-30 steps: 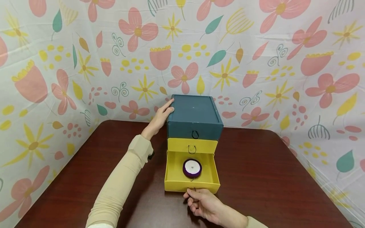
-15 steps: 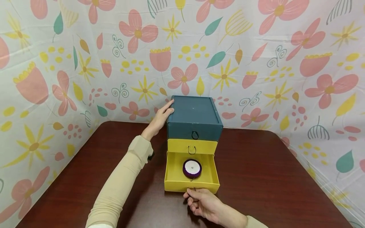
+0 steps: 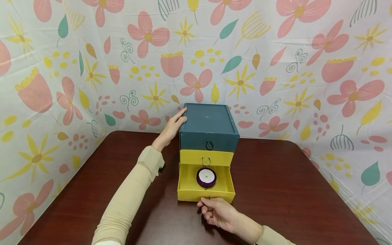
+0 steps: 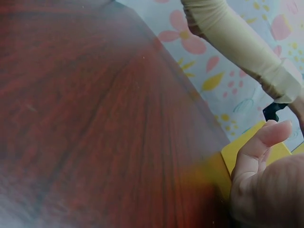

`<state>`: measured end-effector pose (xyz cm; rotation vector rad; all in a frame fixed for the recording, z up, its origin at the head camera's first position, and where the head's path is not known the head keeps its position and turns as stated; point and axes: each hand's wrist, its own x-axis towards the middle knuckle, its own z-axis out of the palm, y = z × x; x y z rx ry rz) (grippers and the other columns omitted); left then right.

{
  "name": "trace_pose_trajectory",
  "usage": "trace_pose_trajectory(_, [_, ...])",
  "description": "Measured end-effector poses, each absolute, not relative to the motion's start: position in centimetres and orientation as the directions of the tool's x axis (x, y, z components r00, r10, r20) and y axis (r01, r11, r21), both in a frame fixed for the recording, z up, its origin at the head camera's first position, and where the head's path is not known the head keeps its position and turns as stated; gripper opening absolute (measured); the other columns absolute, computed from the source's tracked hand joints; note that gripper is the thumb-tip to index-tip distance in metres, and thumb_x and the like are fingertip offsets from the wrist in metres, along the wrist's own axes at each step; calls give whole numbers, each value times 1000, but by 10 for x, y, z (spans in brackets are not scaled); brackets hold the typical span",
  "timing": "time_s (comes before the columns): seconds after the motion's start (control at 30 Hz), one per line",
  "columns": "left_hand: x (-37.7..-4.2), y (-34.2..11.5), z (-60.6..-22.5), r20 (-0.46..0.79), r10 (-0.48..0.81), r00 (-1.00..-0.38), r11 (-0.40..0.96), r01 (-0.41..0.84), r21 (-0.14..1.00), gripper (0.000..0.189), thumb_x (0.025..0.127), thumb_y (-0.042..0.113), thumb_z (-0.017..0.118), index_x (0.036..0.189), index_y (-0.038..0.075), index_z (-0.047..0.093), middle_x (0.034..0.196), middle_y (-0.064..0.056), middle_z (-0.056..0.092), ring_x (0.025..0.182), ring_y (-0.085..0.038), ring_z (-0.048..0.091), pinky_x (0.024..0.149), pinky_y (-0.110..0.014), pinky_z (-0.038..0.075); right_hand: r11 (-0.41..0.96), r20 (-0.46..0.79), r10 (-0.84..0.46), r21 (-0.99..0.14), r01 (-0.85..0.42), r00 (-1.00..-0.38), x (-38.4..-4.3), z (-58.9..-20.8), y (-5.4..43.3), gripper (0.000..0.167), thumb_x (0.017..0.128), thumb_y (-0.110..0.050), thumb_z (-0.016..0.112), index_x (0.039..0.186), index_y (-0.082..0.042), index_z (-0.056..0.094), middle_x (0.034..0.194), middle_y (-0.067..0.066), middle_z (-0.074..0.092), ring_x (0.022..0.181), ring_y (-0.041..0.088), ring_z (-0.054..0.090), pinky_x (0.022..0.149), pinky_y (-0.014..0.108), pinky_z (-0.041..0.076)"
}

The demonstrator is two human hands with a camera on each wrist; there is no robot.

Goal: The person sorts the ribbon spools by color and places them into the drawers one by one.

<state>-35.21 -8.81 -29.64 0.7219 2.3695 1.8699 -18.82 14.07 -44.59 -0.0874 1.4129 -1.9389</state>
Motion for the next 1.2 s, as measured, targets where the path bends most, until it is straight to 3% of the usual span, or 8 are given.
trace_pose_trajectory(1.2, [-353, -88, -296, 249, 373, -894, 162, 327, 931, 56, 105, 30, 38, 156, 20, 19, 164, -1, 10, 151, -25, 11, 120, -51, 18, -145, -331, -544, -869, 474, -771, -239, -444, 139, 29, 105, -20, 39, 94, -8, 62, 67, -7, 58, 53, 2, 51, 48, 12, 40])
